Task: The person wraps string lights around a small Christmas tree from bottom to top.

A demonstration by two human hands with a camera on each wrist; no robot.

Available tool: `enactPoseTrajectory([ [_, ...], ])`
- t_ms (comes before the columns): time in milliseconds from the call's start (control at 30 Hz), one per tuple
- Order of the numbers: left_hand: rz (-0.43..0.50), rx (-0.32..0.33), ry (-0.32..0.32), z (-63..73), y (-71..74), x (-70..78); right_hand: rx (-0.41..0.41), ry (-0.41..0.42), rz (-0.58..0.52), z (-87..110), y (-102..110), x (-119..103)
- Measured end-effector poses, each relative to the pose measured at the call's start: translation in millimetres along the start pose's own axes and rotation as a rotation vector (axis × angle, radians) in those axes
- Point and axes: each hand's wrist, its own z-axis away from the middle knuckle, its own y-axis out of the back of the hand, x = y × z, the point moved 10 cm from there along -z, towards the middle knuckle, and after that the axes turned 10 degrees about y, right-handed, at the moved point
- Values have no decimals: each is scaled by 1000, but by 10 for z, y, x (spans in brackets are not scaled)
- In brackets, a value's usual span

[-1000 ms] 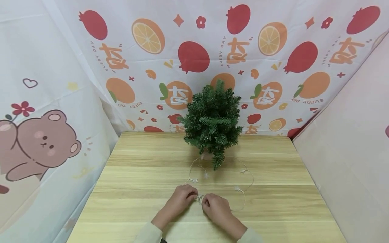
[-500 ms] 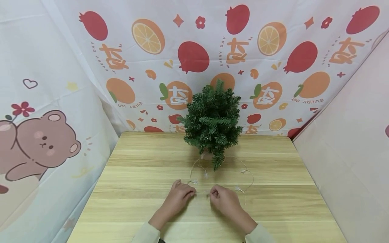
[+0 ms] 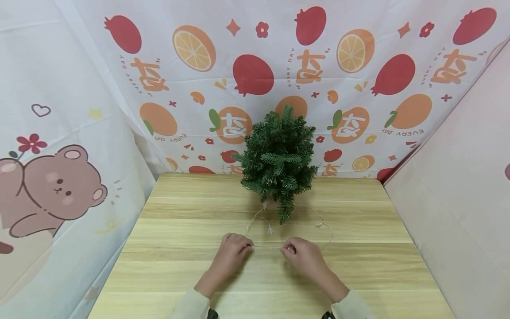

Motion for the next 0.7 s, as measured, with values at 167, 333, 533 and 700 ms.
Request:
enactPoseTrajectory([
  [167,11,27,4,-51,40,-54,11,60,42,-32,167,-57],
  [333,47,50,-3,-97,91,-107,22,86,80,-69,338,-67],
  [533,56,130,-31,-185,248,-145,24,81,99,-74,501,-38],
  [700,29,191,-8,-294,405,-178,27,117,132,-72,611,-53],
])
